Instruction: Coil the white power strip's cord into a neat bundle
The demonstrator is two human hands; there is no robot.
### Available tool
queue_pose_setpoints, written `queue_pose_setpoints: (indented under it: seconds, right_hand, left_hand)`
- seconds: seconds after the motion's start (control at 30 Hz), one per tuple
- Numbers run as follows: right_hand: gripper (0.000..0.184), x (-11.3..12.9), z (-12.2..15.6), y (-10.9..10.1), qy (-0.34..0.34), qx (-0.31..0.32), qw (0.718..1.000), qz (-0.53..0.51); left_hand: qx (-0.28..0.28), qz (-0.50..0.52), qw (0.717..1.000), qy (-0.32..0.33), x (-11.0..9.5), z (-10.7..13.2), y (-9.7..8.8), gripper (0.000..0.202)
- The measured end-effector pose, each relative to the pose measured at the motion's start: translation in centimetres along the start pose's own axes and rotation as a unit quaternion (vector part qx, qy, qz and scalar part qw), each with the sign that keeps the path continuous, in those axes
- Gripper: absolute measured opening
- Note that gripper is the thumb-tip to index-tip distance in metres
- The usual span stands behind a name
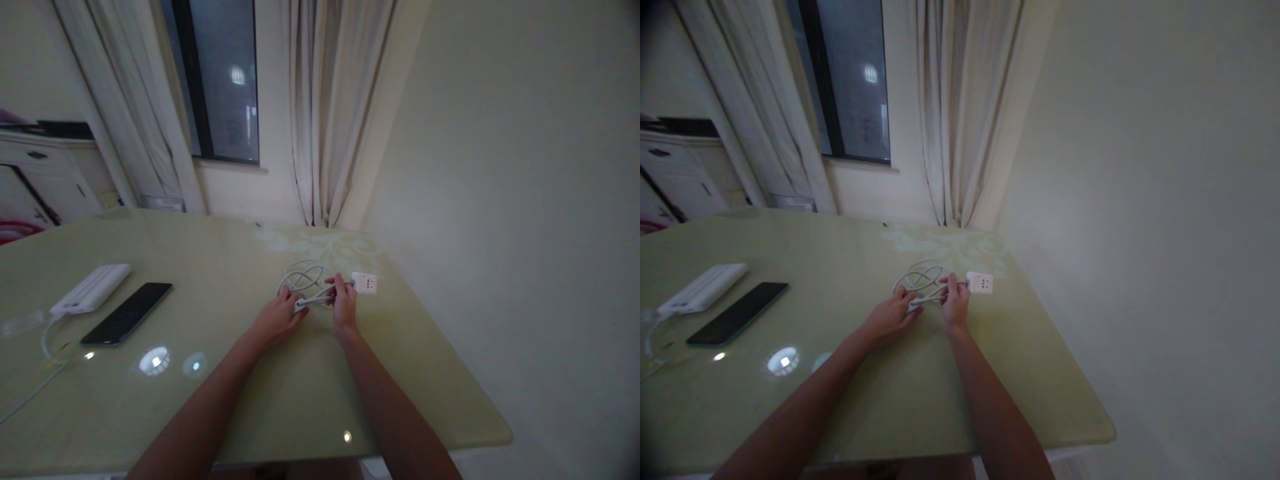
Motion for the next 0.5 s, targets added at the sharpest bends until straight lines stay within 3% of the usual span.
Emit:
queue_pose_setpoints:
  seconds: [0.17,0.33,0.5]
  right_hand:
    - [0.059,0.9,-0.2,0.0,-0.062,0.008,0.996,0.064]
    - [0.061,0.3,-1.0,-0.6,-0.055,0.004,0.995,0.088]
    - [0.061,0.3,-1.2,-1.1,-0.048,-0.015,0.996,0.067]
  left_hand:
    - [-0.018,0.045,0.998,0.032,0.4,0.0,0.8,0.04]
    - [-0.079,0.067,0.994,0.02,1.7,-0.5,0.4,0.056]
    - [-0.077,0.036,0.996,0.019,0.6,-0.3,-0.4,0.036]
Point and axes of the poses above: each hand's wrist, its own z-axis away from the middle knuckle, its own y-axis out of the palm, x = y × z, the point moved 8 cm from there along -z, towards the middle knuckle, and after that the axes turned 5 degrees about y, right-handed, at the moved point
